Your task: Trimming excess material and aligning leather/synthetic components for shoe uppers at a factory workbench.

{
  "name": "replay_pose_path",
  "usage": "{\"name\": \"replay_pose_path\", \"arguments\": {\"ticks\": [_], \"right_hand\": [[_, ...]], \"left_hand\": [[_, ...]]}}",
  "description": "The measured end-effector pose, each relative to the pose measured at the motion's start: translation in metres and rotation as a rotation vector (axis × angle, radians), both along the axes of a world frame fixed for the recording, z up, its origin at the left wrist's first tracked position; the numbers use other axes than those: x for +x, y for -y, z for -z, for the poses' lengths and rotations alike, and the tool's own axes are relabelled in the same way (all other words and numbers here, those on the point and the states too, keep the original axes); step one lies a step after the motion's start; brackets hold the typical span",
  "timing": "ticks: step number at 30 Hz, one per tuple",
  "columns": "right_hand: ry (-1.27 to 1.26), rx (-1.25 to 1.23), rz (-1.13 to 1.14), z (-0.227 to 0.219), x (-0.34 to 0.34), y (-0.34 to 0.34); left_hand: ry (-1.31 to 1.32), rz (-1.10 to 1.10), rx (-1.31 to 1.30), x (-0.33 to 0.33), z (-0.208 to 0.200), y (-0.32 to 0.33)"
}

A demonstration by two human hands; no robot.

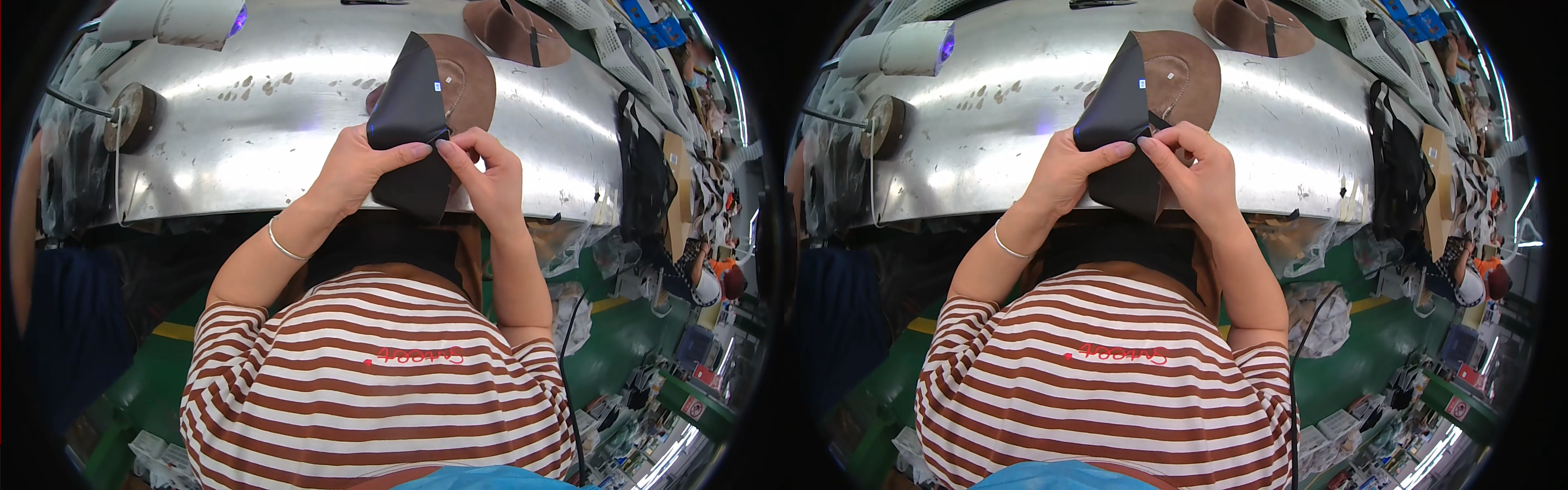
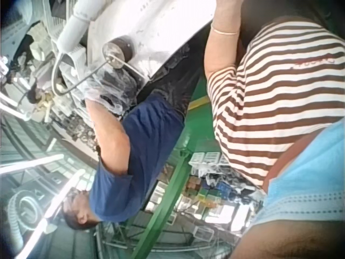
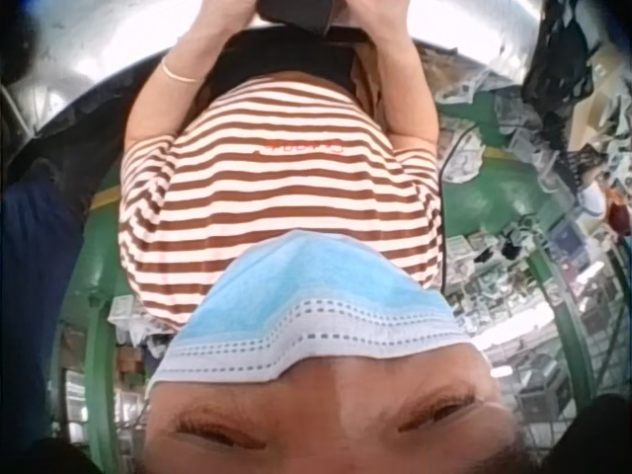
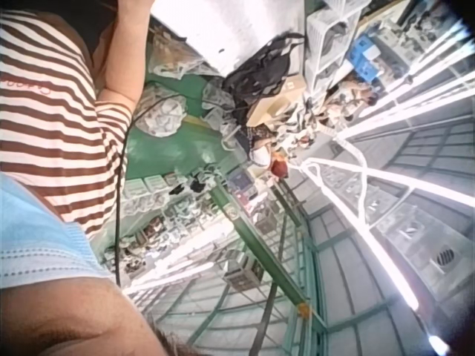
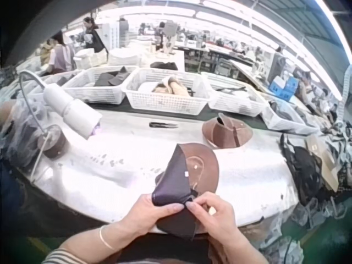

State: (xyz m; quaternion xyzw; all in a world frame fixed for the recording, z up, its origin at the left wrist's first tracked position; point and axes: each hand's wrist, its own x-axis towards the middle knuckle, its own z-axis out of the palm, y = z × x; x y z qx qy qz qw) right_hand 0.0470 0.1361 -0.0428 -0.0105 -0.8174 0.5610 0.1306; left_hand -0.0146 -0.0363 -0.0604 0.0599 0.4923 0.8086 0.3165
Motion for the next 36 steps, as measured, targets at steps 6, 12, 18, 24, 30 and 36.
{"name": "replay_pose_path", "arguments": {"ticks": [6, 12, 18, 24, 30, 36], "right_hand": [[0.125, -0.166, -0.055, -0.003, 0.001, -0.003], [0.231, -0.319, -0.098, -0.007, 0.001, -0.001], [0.185, -0.33, -0.109, -0.003, -0.007, -0.005], [0.166, -0.245, -0.051, 0.01, -0.014, -0.006], [-0.005, -0.168, -0.076, 0.02, -0.016, -0.004], [0.155, -0.544, -0.314, 0.0, 0.001, -0.012]], "left_hand": [[0.012, 0.041, -0.002, 0.0, 0.002, 0.002], [0.014, 0.052, -0.001, 0.002, 0.0, 0.004], [-0.013, 0.093, -0.104, 0.0, -0.006, 0.003], [-0.236, 0.073, -0.313, 0.003, -0.006, 0.005], [-0.321, -0.034, -0.361, 0.011, -0.01, -0.001], [-0.606, -0.035, -0.45, 0.025, -0.011, 0.01]]}}
